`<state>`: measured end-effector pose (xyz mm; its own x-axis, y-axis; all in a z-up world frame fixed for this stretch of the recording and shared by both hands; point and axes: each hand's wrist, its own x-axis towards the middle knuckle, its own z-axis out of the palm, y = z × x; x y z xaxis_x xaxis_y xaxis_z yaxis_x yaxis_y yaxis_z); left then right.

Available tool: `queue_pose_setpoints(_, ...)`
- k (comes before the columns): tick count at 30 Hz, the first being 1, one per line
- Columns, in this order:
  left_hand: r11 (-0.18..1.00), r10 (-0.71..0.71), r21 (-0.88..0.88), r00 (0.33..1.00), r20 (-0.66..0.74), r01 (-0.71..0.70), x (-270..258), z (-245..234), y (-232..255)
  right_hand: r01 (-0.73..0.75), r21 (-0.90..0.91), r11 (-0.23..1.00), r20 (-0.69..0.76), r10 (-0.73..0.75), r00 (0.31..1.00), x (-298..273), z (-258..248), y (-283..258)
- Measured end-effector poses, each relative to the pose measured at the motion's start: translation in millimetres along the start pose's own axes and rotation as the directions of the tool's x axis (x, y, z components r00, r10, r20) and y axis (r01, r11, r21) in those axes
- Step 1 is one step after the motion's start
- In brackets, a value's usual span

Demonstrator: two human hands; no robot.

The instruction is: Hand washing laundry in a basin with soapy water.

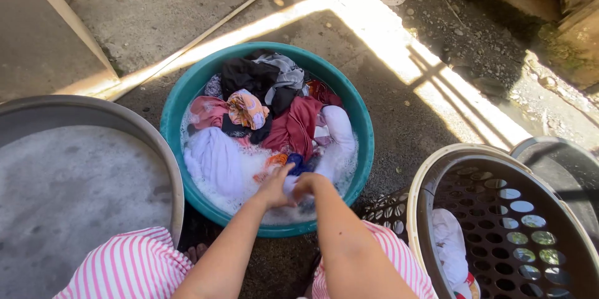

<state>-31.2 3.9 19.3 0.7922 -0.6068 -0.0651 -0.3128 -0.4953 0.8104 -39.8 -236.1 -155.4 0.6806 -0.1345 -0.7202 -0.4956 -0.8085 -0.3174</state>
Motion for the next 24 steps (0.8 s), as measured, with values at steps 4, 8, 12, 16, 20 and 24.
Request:
queue_pose_setpoints(4,0.989,0.005,0.142,0.98,0.2,-0.034,-42,1,-7,-0.052,0.388,0.92,0.384,-0.11,0.917,9,39,-19)
queue_pose_setpoints(8,0.918,-0.187,0.372,0.977,0.104,0.136,-46,32,-54,-0.127,0.576,0.808,0.45,-0.183,0.874,-48,19,-60)
queue_pose_setpoints(12,0.881,-0.159,0.463,0.983,0.088,0.101,-7,-13,9,0.0,-0.11,0.994,-0.137,-0.016,0.99,-105,-56,-55)
queue_pose_setpoints(16,0.895,0.213,0.423,0.968,-0.131,-0.14,25,-87,118,-0.265,-0.004,0.964,-0.181,0.26,0.948,-213,-94,-88)
queue_pose_setpoints(20,0.861,0.429,0.398,0.874,-0.229,-0.318,19,-165,246,-0.18,0.284,0.942,-0.42,0.291,0.86,-258,-79,-113)
queue_pose_setpoints(24,0.844,0.508,0.362,0.804,-0.307,-0.395,-3,-190,316,0.395,0.346,0.851,-0.872,0.137,0.469,-237,-73,-134)
